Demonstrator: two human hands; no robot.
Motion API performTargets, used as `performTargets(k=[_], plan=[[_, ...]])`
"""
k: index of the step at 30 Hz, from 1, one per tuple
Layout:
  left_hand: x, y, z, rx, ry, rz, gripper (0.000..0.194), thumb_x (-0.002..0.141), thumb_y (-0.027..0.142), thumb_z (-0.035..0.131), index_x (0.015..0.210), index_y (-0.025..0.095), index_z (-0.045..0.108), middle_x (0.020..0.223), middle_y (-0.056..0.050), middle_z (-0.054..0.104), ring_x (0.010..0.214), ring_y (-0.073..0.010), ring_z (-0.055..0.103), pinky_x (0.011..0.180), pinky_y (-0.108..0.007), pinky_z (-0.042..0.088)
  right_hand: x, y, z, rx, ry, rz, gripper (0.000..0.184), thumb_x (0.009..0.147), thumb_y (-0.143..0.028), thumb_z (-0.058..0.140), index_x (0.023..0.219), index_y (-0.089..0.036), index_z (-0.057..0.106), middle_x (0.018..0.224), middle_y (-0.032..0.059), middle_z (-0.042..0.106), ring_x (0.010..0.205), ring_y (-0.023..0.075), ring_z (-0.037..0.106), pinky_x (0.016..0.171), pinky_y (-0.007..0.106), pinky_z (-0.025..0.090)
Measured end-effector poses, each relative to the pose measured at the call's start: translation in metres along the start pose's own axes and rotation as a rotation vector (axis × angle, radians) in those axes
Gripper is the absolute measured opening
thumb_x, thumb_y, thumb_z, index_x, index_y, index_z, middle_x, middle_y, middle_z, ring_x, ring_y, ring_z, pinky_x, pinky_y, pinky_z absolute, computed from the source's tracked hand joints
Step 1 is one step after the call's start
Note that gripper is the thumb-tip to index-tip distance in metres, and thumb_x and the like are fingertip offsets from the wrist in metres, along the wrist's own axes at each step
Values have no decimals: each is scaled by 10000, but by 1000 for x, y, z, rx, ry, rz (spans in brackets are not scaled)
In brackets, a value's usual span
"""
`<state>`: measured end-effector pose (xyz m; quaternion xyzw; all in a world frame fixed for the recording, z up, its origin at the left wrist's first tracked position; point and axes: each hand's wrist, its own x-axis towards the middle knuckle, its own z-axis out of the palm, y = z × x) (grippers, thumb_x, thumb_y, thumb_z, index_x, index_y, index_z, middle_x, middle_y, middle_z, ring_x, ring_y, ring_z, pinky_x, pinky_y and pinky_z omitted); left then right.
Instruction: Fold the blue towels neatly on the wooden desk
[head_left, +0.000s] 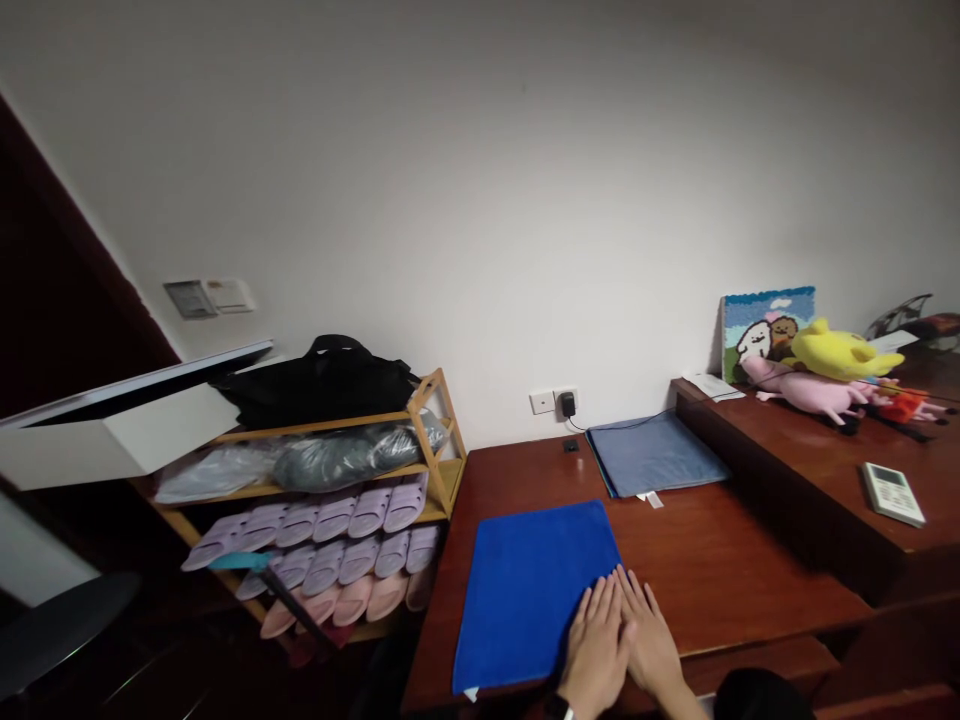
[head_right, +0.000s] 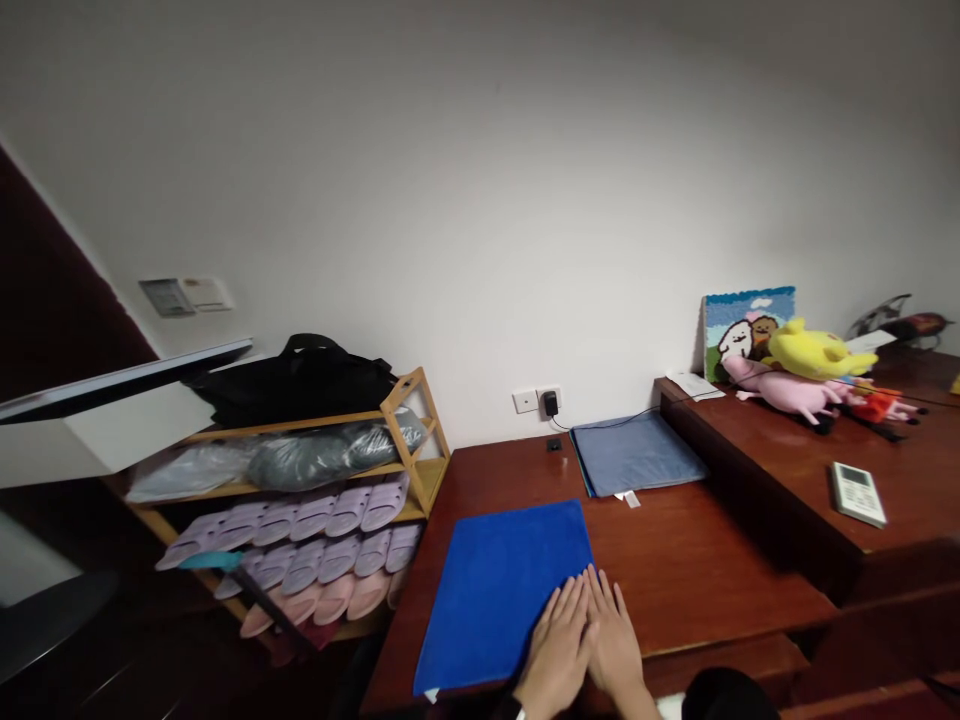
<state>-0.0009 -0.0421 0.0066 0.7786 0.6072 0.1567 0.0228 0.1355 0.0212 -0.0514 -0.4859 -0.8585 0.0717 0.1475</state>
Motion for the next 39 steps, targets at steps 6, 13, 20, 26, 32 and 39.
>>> performTargets(k=[6, 13, 20, 26, 32, 39], plan=[[-31, -30, -2, 30, -1, -121, 614, 1111, 493, 286, 1675, 253, 253, 1725, -29, 308, 1585, -236, 340, 1306, -481, 341, 0, -1, 0, 15, 18, 46, 600, 1070, -403, 281, 1618, -199, 415, 1696, 48, 333, 1593, 270, 301, 1308, 521, 272], [-121, -132, -14, 214, 100, -570, 651, 1082, 497, 292, 1645, 179, 361, 1698, -81, 376, 1578, -297, 352, 1288, -546, 342, 1, -4, -4, 67, 7, 103, 648, 1068, -460, 258, 1631, -168, 390, 1697, 55, 354, 1596, 261, 296, 1318, 514, 250], [-148, -159, -12, 201, 146, -681, 690, 1052, 521, 281, 1617, 157, 433, 1690, -90, 403, 1569, -277, 368, 1283, -488, 344, -12, -1, 7, 56, 126, 83, 622, 1067, -433, 286, 1596, -158, 465, 1664, 67, 428, 1577, 279, 341, 1299, 520, 304], [-146, -174, -30, 134, 135, -671, 622, 983, 456, 397, 1471, 150, 631, 1585, -112, 568, 1467, -305, 530, 1196, -452, 485, -35, 11, 38, 32, 255, 14, 586, 1076, -483, 344, 1561, -211, 529, 1632, 45, 478, 1516, 277, 456, 1223, 481, 438], [-88, -96, -38, 33, 272, -442, 511, 1046, 415, 364, 1377, 247, 715, 1427, -63, 721, 1290, -249, 696, 1078, -369, 596, -34, 14, 53, 19, 392, -34, 556, 1075, -463, 389, 1571, -246, 517, 1604, 43, 530, 1475, 266, 515, 1194, 458, 453], [-18, 8, 19, -40, 86, -101, 523, 1071, 511, 410, 1522, 309, 580, 1561, -14, 592, 1426, -257, 583, 1206, -440, 506, -37, 12, 43, 52, 281, -41, 537, 1066, -384, 319, 1526, -282, 577, 1606, 24, 524, 1480, 268, 508, 1220, 483, 421]])
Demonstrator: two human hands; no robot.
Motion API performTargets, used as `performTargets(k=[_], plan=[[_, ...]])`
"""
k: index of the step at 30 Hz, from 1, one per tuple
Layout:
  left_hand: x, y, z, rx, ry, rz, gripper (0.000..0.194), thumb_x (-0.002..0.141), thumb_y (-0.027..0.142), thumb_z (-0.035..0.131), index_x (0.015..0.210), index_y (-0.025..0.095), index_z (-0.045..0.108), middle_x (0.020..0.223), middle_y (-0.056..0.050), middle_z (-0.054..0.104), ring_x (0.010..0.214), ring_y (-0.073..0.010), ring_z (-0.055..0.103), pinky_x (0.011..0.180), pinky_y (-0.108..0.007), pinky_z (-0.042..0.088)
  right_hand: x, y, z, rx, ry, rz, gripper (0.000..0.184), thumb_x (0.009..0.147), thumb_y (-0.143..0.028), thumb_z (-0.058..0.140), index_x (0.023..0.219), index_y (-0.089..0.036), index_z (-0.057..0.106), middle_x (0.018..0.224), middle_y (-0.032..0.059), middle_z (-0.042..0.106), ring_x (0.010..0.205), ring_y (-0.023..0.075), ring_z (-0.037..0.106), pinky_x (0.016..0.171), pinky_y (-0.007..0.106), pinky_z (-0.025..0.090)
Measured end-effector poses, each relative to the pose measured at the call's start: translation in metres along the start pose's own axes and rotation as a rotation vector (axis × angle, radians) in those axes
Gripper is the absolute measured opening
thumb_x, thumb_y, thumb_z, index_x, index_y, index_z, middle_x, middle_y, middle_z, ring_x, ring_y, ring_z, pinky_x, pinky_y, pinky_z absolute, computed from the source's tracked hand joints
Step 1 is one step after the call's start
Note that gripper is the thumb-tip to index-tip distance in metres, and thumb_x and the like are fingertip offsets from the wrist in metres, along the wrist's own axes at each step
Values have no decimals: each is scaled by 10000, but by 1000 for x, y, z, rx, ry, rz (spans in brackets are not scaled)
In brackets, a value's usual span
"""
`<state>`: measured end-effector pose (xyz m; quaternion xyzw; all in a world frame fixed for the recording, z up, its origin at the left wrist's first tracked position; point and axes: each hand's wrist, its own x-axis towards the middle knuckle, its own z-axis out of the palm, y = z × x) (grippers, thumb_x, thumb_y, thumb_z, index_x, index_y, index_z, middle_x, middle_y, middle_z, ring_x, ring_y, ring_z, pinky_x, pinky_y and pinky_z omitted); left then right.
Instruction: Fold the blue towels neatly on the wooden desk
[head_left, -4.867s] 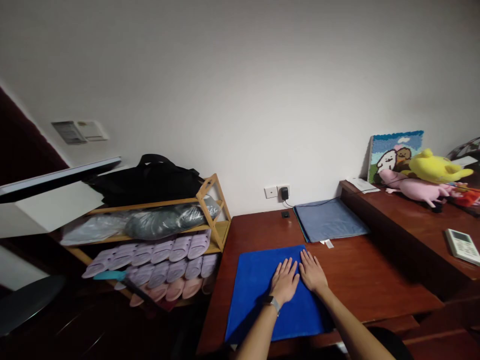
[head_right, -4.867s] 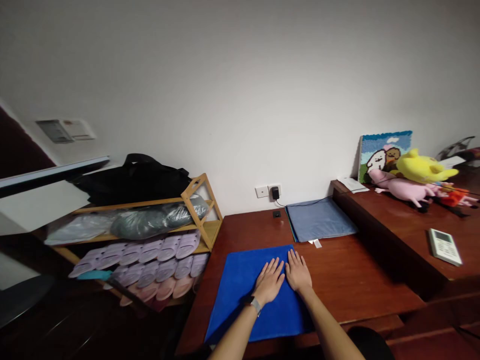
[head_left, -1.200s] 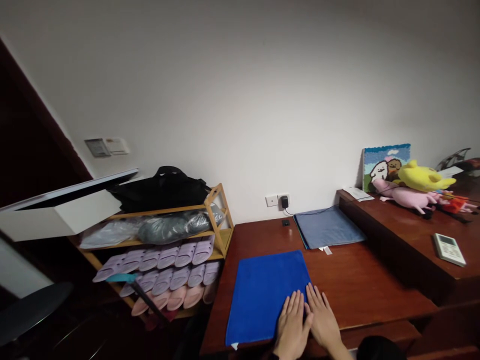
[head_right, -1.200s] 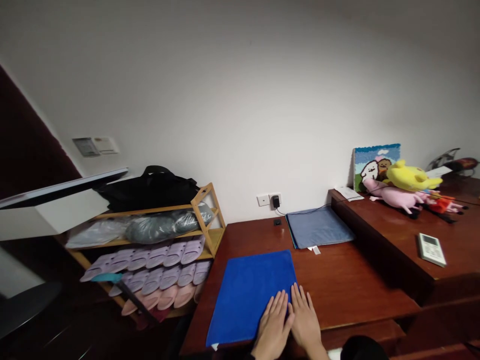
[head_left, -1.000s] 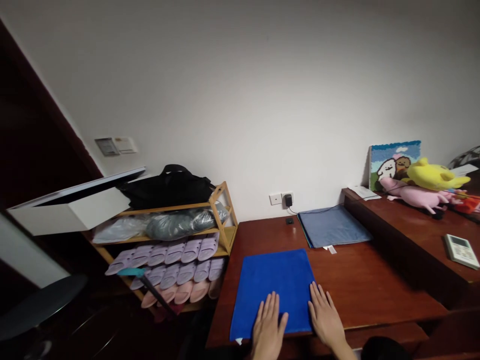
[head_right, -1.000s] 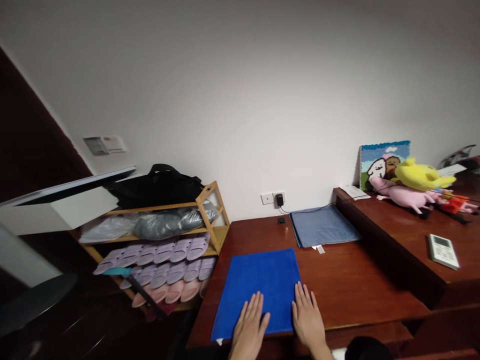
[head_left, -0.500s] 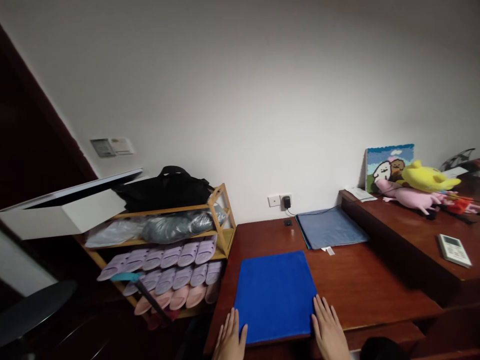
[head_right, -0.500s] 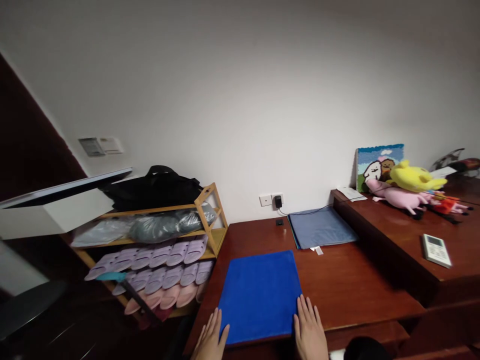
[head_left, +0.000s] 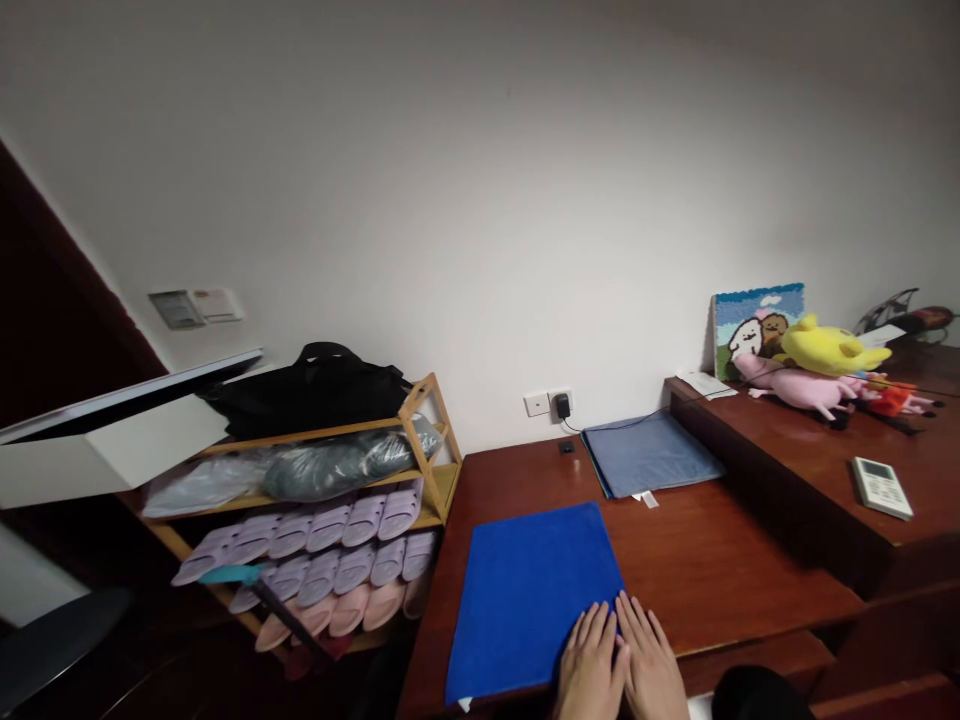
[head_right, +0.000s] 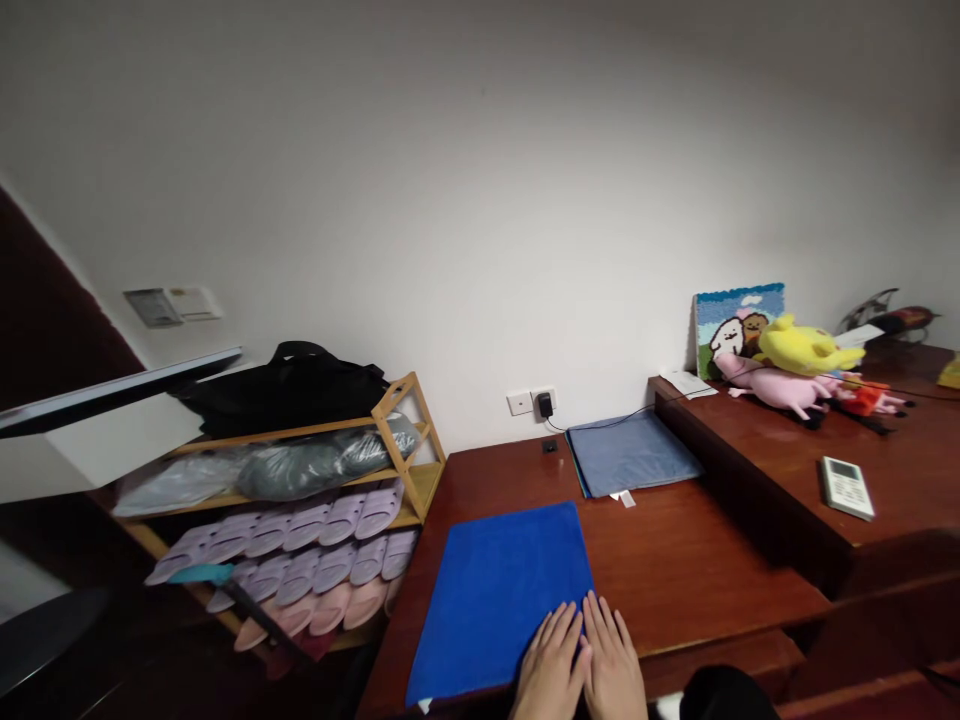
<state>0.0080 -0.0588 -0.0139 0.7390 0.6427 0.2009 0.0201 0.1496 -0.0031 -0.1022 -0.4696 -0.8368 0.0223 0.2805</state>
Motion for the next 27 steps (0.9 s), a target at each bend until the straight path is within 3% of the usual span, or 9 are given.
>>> performTargets(k=[2, 4, 11, 14, 20, 24, 27], plan=[[-6, -10, 8, 20, -17, 39, 568, 1076, 520, 402, 1594, 300, 471, 1626, -13, 497, 1479, -261, 520, 1239, -467, 466, 2, -3, -7, 10, -57, 22, 539, 1059, -381, 324, 1525, -287, 577, 1611, 16, 508, 1487, 274, 499, 1230, 498, 414], [-21, -35, 8, 70, -3, 6, 588, 1075, 506, 406, 1625, 298, 407, 1659, -17, 438, 1509, -269, 476, 1253, -483, 446, 4, -6, -14, 22, -76, 45, 542, 1058, -399, 343, 1540, -277, 559, 1619, 17, 491, 1497, 278, 484, 1236, 495, 409], [-101, -155, -31, 316, 124, -498, 658, 1069, 496, 300, 1617, 155, 429, 1680, -94, 410, 1558, -295, 390, 1285, -497, 363, 3, -15, -30, 51, -119, 83, 586, 1072, -436, 289, 1581, -241, 505, 1650, 21, 443, 1535, 272, 425, 1270, 493, 364], [-120, -184, -38, 325, 154, -586, 688, 1058, 525, 286, 1623, 155, 422, 1661, -105, 460, 1549, -286, 410, 1281, -475, 359, 3, -17, -30, 28, -149, 111, 617, 1065, -455, 273, 1579, -208, 508, 1653, 47, 446, 1541, 290, 415, 1277, 523, 345], [-118, -184, -39, 300, 104, -601, 682, 1050, 503, 270, 1611, 157, 447, 1662, -92, 453, 1556, -286, 398, 1279, -486, 349, 45, -26, -42, 6, -149, 145, 642, 1076, -432, 202, 1599, -172, 469, 1667, 72, 433, 1571, 269, 360, 1300, 517, 287], [-120, -181, -47, 311, 56, -615, 666, 1031, 438, 299, 1575, 110, 499, 1654, -117, 449, 1544, -315, 414, 1280, -502, 346, 75, -26, -47, -11, -251, 169, 646, 1065, -405, 215, 1620, -146, 421, 1686, 77, 396, 1586, 261, 322, 1305, 502, 267], [-116, -176, -52, 316, 90, -605, 639, 1027, 381, 295, 1569, 122, 511, 1628, -113, 490, 1529, -324, 438, 1273, -535, 357, 79, -23, -41, -24, -307, 178, 657, 1058, -418, 233, 1625, -135, 405, 1691, 79, 377, 1592, 264, 303, 1314, 505, 239]])
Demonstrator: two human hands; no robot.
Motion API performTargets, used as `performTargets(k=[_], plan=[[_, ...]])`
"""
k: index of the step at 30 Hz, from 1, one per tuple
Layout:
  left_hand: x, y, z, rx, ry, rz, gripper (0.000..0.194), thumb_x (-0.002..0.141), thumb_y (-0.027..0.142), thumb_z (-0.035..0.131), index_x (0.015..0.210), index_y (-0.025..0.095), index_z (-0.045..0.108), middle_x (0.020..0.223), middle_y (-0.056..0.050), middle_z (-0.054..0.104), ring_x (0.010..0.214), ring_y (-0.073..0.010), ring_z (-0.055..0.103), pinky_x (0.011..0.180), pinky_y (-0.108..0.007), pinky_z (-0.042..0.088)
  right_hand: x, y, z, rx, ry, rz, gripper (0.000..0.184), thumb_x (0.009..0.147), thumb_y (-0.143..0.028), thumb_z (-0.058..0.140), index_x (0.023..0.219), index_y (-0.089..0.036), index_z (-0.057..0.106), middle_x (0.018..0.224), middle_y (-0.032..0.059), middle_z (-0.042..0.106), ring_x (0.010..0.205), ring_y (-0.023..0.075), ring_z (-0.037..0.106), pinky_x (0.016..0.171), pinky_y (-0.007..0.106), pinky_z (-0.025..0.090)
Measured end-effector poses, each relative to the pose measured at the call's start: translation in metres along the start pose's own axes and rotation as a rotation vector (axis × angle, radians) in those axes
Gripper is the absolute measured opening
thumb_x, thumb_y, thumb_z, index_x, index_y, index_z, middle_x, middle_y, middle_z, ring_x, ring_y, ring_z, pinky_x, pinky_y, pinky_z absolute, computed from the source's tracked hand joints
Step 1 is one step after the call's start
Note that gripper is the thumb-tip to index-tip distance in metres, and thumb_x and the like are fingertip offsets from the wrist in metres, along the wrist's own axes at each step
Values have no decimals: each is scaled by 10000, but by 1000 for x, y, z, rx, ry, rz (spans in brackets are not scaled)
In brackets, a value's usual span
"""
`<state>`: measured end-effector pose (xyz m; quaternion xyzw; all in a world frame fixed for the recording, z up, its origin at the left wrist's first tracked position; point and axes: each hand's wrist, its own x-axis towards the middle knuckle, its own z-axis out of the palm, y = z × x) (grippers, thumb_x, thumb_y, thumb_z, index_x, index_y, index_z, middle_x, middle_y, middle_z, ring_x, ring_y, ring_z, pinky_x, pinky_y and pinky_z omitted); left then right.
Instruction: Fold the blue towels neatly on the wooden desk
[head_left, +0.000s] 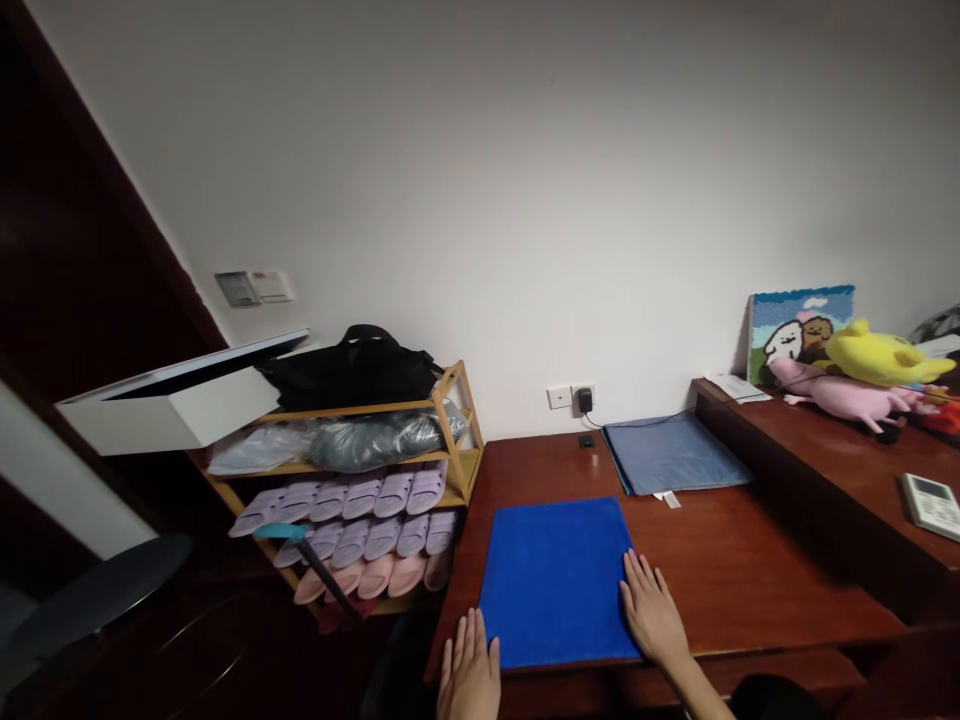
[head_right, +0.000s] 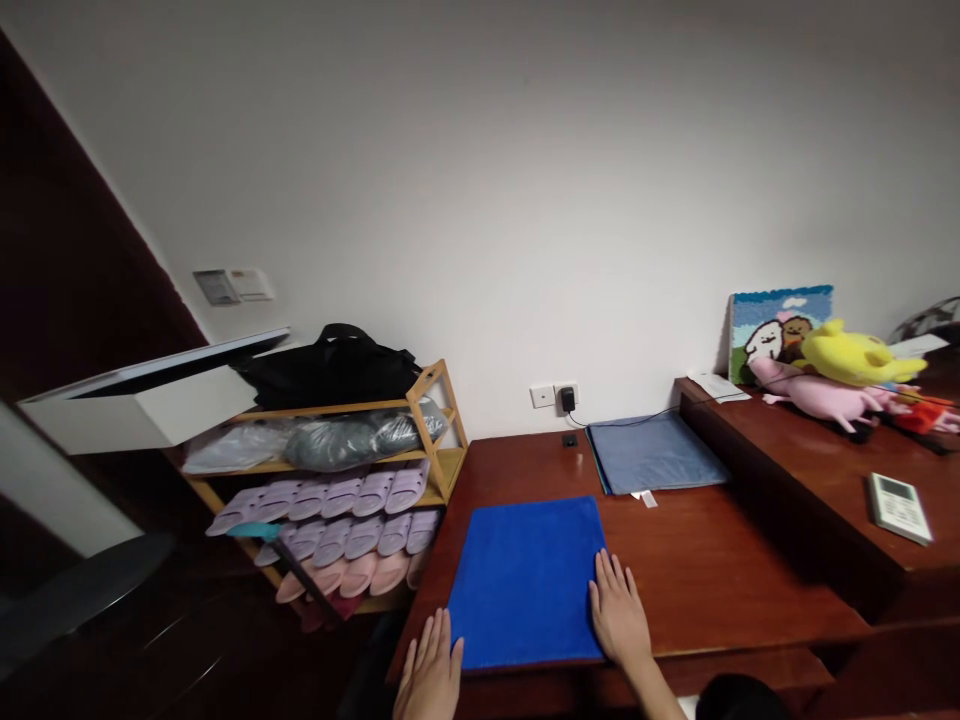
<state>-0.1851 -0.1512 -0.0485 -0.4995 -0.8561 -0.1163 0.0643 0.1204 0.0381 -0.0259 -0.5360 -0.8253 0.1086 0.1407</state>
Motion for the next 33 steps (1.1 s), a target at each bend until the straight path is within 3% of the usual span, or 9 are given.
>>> performTargets(k=[3, 6, 10, 13, 16, 22, 25, 27, 33], plan=[[11, 38, -11, -66, 49, 80, 607, 1052, 350, 278, 1608, 180, 453, 1636, -74, 487, 1541, -292, 423, 1279, -526, 360, -1, 2, 6, 13, -6, 0, 665, 1057, -429, 233, 1630, -130, 390, 1697, 81, 354, 1596, 263, 294, 1318, 515, 226], [27, 111, -25, -193, -2, 284, 584, 1087, 380, 266, 1634, 224, 397, 1676, -51, 424, 1562, -253, 384, 1290, -497, 356, -2, 2, 5, 12, -11, 0, 663, 1061, -431, 221, 1634, -138, 380, 1701, 72, 338, 1599, 265, 286, 1318, 518, 224], [43, 206, -32, -306, -166, 540, 606, 1102, 446, 237, 1648, 214, 363, 1706, -52, 366, 1584, -219, 338, 1310, -447, 329, -2, 4, 3, -15, -30, -32, 648, 1052, -384, 235, 1631, -133, 377, 1701, 72, 327, 1601, 268, 273, 1314, 507, 231], [48, 227, -21, -283, -225, 563, 627, 1102, 467, 210, 1649, 200, 358, 1704, -66, 371, 1590, -224, 325, 1318, -448, 308, -1, 6, 5, -17, -13, -62, 632, 1038, -346, 263, 1625, -157, 400, 1700, 73, 329, 1600, 265, 277, 1308, 513, 247], [55, 200, -10, -220, -173, 489, 646, 1097, 484, 214, 1648, 176, 351, 1704, -99, 361, 1591, -267, 320, 1310, -513, 304, 0, 4, 6, -4, 5, -29, 633, 1050, -383, 254, 1623, -162, 409, 1694, 72, 354, 1595, 261, 292, 1309, 508, 249], [76, 80, -13, -29, -123, 122, 689, 1083, 479, 224, 1631, 86, 365, 1709, -142, 322, 1596, -290, 301, 1310, -530, 273, -2, 0, 1, -3, -36, 14, 672, 1057, -429, 202, 1639, -134, 364, 1707, 55, 326, 1600, 254, 279, 1323, 495, 219], [76, 39, -13, 4, -91, 50, 701, 1072, 464, 247, 1625, 51, 364, 1711, -150, 314, 1596, -286, 302, 1312, -493, 272, 0, 1, 4, -3, -49, 24, 671, 1050, -426, 220, 1635, -140, 378, 1701, 61, 342, 1595, 261, 296, 1317, 510, 229], [74, 29, -10, -5, -59, 59, 704, 1065, 480, 272, 1619, 62, 389, 1701, -150, 342, 1586, -287, 327, 1305, -483, 293, 7, 0, 3, -2, -44, 32, 662, 1048, -414, 221, 1627, -148, 403, 1689, 70, 373, 1585, 269, 325, 1306, 528, 248], [69, 29, -3, -8, -18, 74, 694, 1057, 487, 294, 1604, 82, 433, 1686, -148, 386, 1571, -289, 366, 1298, -492, 315, 45, -4, -11, -15, -45, 18, 661, 1056, -382, 193, 1641, -124, 364, 1712, 88, 334, 1599, 249, 290, 1308, 482, 234]])
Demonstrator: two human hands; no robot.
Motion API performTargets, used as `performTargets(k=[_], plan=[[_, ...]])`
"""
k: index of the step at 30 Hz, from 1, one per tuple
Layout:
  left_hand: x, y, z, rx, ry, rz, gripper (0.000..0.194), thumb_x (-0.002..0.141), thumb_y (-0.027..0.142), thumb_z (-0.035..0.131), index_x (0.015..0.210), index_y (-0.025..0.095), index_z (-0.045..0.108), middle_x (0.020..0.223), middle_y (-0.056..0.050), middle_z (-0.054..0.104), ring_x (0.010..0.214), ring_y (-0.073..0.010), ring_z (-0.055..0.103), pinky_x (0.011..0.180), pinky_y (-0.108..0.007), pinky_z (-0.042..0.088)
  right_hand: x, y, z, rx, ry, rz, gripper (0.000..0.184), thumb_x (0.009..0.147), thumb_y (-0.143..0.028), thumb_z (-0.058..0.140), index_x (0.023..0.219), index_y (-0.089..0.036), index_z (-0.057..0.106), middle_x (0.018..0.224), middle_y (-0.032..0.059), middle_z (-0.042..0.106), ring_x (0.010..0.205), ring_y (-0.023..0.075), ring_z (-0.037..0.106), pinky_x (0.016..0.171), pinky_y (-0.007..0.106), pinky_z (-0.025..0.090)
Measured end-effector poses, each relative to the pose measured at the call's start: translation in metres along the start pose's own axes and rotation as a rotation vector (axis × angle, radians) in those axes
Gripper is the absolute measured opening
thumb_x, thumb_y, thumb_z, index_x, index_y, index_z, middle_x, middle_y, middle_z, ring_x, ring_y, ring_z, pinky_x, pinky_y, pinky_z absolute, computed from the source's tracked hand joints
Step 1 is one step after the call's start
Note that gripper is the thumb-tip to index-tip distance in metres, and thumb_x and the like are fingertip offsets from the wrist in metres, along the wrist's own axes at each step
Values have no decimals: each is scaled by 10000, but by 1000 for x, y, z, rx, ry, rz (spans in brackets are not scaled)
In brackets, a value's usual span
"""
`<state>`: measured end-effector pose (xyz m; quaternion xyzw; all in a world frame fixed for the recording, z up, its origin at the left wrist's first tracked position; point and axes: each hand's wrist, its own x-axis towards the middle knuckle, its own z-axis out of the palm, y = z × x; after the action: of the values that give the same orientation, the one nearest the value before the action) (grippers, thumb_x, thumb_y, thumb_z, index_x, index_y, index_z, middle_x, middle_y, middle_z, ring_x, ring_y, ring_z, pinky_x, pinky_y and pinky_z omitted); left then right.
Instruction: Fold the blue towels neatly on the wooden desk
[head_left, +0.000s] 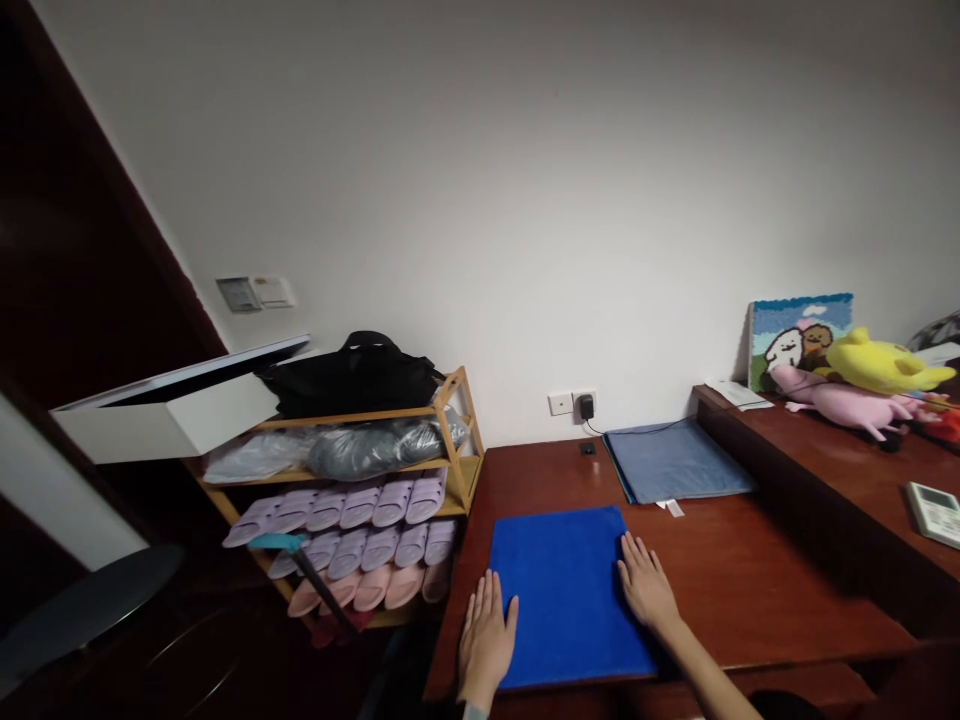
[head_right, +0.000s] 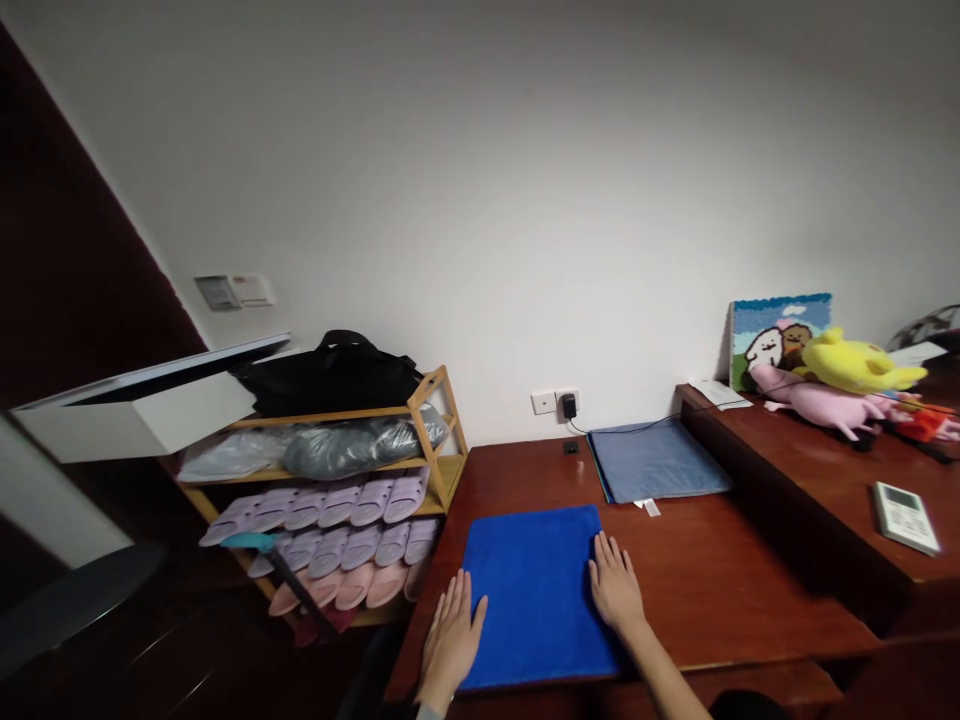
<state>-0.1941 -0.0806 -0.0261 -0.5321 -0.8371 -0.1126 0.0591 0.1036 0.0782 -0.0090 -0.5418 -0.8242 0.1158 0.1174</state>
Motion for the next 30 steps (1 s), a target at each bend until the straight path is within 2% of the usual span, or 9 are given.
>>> performTargets(k=[4, 7, 9, 14, 17, 20, 26, 28, 30], plan=[[3, -8, -1, -1, 15, -10, 686, 1051, 472, 321, 1592, 70, 450, 1673, -154, 406, 1560, -300, 385, 1295, -498, 324, 12, 1, 3, 3, -16, -11, 657, 1055, -383, 219, 1643, -124, 355, 1714, 93, 325, 1604, 246, 279, 1314, 489, 216], [10, 10, -7, -21, 62, -5, 665, 1071, 450, 276, 1599, 83, 442, 1675, -154, 405, 1562, -303, 380, 1292, -515, 328, 12, 2, 6, -6, -29, -8, 675, 1056, -396, 196, 1653, -102, 311, 1723, 89, 293, 1608, 251, 264, 1321, 484, 202], [17, 46, -10, -68, 40, 75, 651, 1090, 447, 230, 1621, 117, 408, 1691, -127, 385, 1573, -285, 362, 1295, -505, 329, 11, 2, 6, -13, -51, -10, 683, 1055, -398, 179, 1659, -97, 284, 1730, 77, 268, 1616, 246, 237, 1325, 476, 189], [29, 163, -3, -225, -118, 448, 643, 1103, 485, 206, 1656, 185, 339, 1717, -68, 352, 1592, -232, 325, 1315, -443, 303, 11, 4, 2, -45, -93, -29, 685, 1047, -379, 183, 1665, -95, 268, 1741, 68, 227, 1626, 254, 191, 1329, 476, 164], [33, 188, 7, -287, -186, 460, 686, 1102, 517, 127, 1654, 169, 339, 1716, -74, 353, 1601, -227, 301, 1329, -448, 263, 12, 6, 4, -56, -93, -44, 682, 1042, -377, 211, 1663, -106, 287, 1739, 70, 224, 1626, 255, 189, 1328, 474, 164], [38, 163, 8, -253, -194, 385, 722, 1092, 560, 127, 1654, 157, 332, 1721, -83, 330, 1609, -246, 276, 1337, -480, 235, 13, 6, 5, -46, -79, -23, 683, 1049, -396, 192, 1666, -118, 286, 1737, 62, 241, 1622, 250, 207, 1327, 471, 174], [51, 49, -8, -52, -147, 83, 734, 1084, 558, 188, 1649, 117, 345, 1722, -137, 294, 1609, -285, 267, 1323, -513, 236, 11, 5, 4, -20, -65, -12, 687, 1053, -408, 176, 1666, -121, 290, 1736, 56, 259, 1621, 239, 216, 1328, 473, 182], [53, 22, -8, -29, -129, 22, 725, 1084, 536, 192, 1649, 106, 342, 1724, -140, 290, 1609, -282, 268, 1320, -506, 240, 11, 6, 7, -29, -63, -11, 688, 1052, -408, 179, 1665, -116, 294, 1735, 55, 257, 1620, 242, 224, 1327, 476, 183], [52, 8, -5, -38, -102, 10, 732, 1083, 539, 191, 1650, 100, 338, 1728, -137, 285, 1611, -276, 262, 1317, -493, 249, 12, 8, 12, -39, -58, -4, 687, 1050, -406, 189, 1662, -118, 307, 1732, 58, 268, 1615, 247, 243, 1324, 478, 191]])
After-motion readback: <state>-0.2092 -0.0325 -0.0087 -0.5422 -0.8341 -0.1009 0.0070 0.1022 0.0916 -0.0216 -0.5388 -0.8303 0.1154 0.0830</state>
